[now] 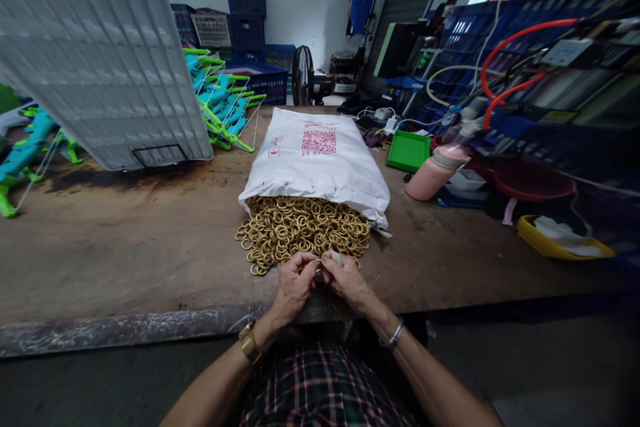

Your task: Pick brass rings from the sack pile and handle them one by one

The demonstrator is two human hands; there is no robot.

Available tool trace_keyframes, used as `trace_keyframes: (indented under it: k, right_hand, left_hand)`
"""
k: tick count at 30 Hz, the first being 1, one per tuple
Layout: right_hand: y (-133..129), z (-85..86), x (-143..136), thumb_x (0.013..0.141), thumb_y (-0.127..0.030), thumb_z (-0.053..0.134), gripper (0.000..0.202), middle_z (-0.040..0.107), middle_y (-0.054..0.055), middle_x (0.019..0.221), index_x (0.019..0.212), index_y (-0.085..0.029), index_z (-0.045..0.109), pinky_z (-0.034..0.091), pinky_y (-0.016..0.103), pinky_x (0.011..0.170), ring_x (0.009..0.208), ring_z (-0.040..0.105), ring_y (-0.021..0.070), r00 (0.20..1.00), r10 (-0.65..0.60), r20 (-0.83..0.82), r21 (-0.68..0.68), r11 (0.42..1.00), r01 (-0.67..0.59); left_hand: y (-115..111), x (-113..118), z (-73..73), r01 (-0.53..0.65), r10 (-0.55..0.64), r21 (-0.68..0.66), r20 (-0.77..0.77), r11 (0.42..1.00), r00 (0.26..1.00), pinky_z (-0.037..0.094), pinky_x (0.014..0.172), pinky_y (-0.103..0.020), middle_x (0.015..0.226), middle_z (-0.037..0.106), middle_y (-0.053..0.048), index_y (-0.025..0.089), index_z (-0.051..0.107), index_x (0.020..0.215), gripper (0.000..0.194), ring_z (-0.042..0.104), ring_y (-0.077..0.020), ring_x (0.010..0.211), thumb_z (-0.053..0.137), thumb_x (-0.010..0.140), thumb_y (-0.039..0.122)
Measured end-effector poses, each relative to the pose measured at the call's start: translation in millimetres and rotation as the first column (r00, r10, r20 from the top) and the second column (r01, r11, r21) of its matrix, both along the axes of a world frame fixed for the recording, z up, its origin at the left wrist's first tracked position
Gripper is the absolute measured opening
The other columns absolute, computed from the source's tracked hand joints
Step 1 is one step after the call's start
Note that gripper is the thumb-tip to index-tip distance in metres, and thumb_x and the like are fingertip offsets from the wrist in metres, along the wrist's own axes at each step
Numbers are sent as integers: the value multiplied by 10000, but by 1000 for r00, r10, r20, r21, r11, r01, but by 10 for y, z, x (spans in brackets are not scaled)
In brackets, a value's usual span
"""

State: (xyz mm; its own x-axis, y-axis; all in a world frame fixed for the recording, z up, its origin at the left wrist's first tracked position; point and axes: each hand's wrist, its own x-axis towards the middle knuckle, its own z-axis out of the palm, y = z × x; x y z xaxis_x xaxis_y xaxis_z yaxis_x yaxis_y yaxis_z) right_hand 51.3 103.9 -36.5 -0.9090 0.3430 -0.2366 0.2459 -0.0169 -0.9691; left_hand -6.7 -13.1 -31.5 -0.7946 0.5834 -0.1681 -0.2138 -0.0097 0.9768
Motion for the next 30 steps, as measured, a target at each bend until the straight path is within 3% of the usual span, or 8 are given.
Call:
trace_keyframes:
  k: [4,8,15,22,25,30]
  right_hand:
    - [-31,-18,-6,789,-508,447,346,358,-92,452,622,-207,420,166,194,325,326,219,43,999,6,45,-94,996,-2]
    - [-27,-46,-37,789,-504,450,352,385,-82,467,609,-203,422,213,198,353,354,261,49,999,-43,30,2,999,43]
    - [-17,-3,-52,787,-434,454,315,437,-53,518,585,-194,429,337,217,508,504,394,83,998,-50,-32,294,954,57]
    - [2,15,-48,819,-397,397,285,460,-38,543,622,-197,449,347,224,535,525,426,100,998,-38,-47,351,935,52]
    - [12,27,0,832,-352,374,244,474,-28,566,671,-199,478,335,226,550,543,433,111,997,-50,-64,531,844,76]
    - [-48,48,93,800,-184,362,166,525,-5,599,710,-201,500,295,225,550,555,458,121,991,128,30,754,648,-107]
  left_hand:
    - [-9,10,-22,-9,10,14,-118,1000,993,358,488,-205,558,552,28,170,605,734,187,452,-90,485,576,761,352]
    - [-24,24,-22,24,-19,26,-184,999,983,365,512,-204,606,570,14,164,601,702,184,464,-89,522,565,771,330]
    - [-69,19,2,176,-174,-8,129,984,976,283,366,-162,557,482,53,172,530,744,316,398,-53,403,557,744,487]
    - [-120,41,3,158,-181,121,223,980,958,262,363,-149,585,484,58,178,509,746,332,396,-40,413,576,730,502]
    - [-140,45,14,136,-159,124,200,983,967,267,368,-148,594,484,58,181,494,743,325,403,-41,423,568,741,497]
    - [-146,50,21,134,-147,97,148,986,978,274,373,-145,586,471,61,182,480,754,303,396,-43,429,559,756,474]
